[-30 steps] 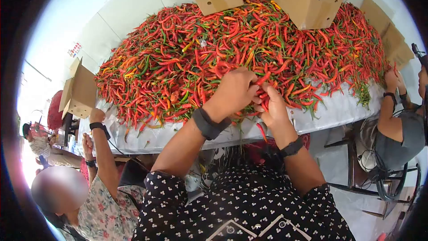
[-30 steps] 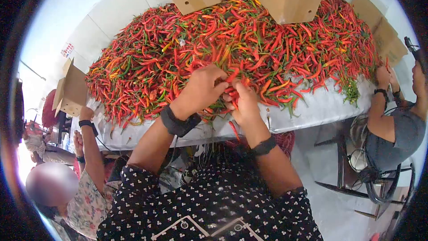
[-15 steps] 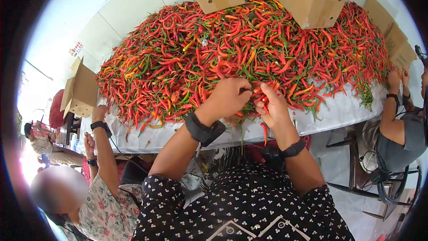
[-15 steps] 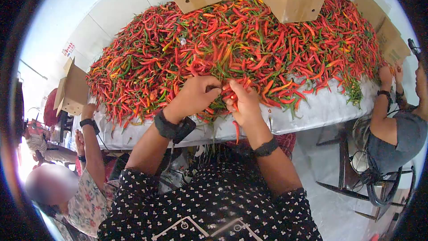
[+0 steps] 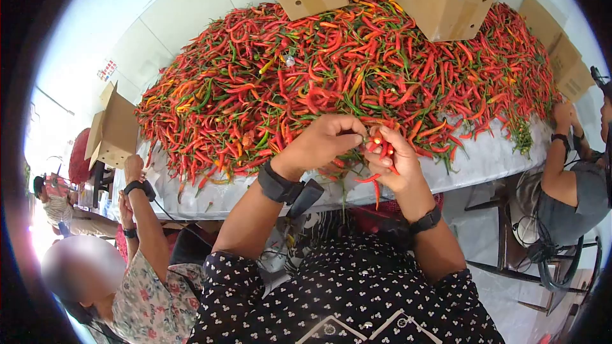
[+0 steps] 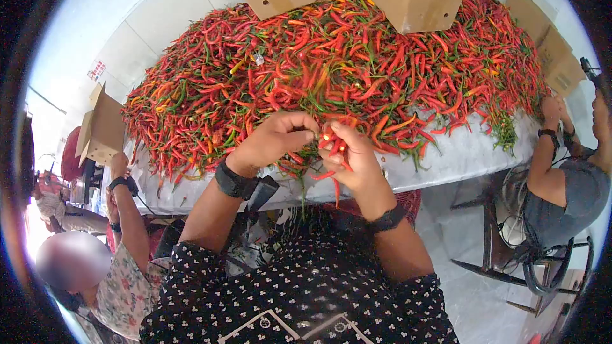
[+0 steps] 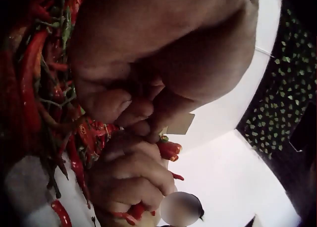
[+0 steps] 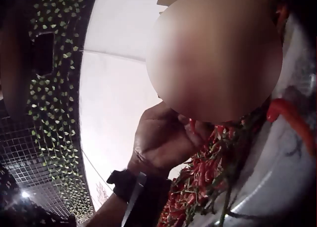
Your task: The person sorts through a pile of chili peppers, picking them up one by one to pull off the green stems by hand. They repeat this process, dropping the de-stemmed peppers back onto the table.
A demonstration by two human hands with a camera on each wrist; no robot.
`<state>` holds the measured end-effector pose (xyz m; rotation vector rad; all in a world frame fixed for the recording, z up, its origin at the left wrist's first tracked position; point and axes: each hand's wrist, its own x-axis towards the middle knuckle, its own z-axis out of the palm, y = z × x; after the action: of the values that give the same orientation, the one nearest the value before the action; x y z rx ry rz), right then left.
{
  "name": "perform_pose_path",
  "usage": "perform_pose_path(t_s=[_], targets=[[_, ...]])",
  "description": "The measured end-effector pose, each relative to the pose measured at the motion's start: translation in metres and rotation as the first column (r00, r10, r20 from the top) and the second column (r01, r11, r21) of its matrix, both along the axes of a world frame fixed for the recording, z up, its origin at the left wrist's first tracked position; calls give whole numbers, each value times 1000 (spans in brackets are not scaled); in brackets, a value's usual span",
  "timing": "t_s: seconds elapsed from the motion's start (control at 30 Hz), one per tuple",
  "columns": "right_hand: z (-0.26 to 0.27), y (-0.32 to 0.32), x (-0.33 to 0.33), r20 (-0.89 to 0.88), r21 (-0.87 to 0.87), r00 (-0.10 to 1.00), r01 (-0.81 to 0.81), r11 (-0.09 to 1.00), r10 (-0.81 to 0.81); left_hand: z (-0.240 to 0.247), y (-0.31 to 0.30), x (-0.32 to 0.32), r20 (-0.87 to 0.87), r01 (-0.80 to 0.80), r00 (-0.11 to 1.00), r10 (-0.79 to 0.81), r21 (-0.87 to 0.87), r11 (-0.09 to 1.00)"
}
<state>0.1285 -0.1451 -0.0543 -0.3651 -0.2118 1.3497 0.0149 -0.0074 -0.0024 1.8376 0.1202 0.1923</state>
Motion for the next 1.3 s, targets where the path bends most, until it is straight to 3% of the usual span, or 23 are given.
perform_pose_path(t_s=[0.07,0.17,0.3,0.37,0.4,0.47,0.5,0.77,0.83,1.03,1.2,1.3], targets=[[0,-2,1,-34,33,998,-57,998,58,9,-8,-4,-25,42,999,-49,-210,977],[2,-5,2,-57,61,991,-119,991,122,13,-12,-9,-35,48,998,-60,-279,959],[7,-10,4,-68,17,995,-72,997,73,15,1,-29,-172,8,983,-57,-272,962],[8,-11,4,-41,-7,998,-41,999,41,27,1,-39,-307,233,923,-231,-29,972],[8,-11,4,-22,-3,999,-42,999,42,27,-3,-40,-307,231,924,-229,-30,972],[7,-8,1,-3,0,998,-55,998,55,24,-15,-40,31,-34,999,22,434,900],[6,-5,-2,16,-27,999,-47,999,47,27,-24,-37,92,-204,979,183,386,900],[11,-1,-15,59,-159,998,17,987,-8,20,-29,-28,207,-285,956,207,503,816],[7,-2,-14,39,-161,999,15,987,-9,13,-30,-25,336,-333,927,166,537,775],[0,-2,-10,28,-71,995,-90,993,92,7,-30,-23,298,-303,940,165,509,805],[7,-4,-17,13,-234,1000,-25,972,29,7,-26,-29,213,-244,963,165,435,867],[4,-6,-14,45,-146,987,-144,979,152,14,-26,-32,8,-157,987,160,256,954]])
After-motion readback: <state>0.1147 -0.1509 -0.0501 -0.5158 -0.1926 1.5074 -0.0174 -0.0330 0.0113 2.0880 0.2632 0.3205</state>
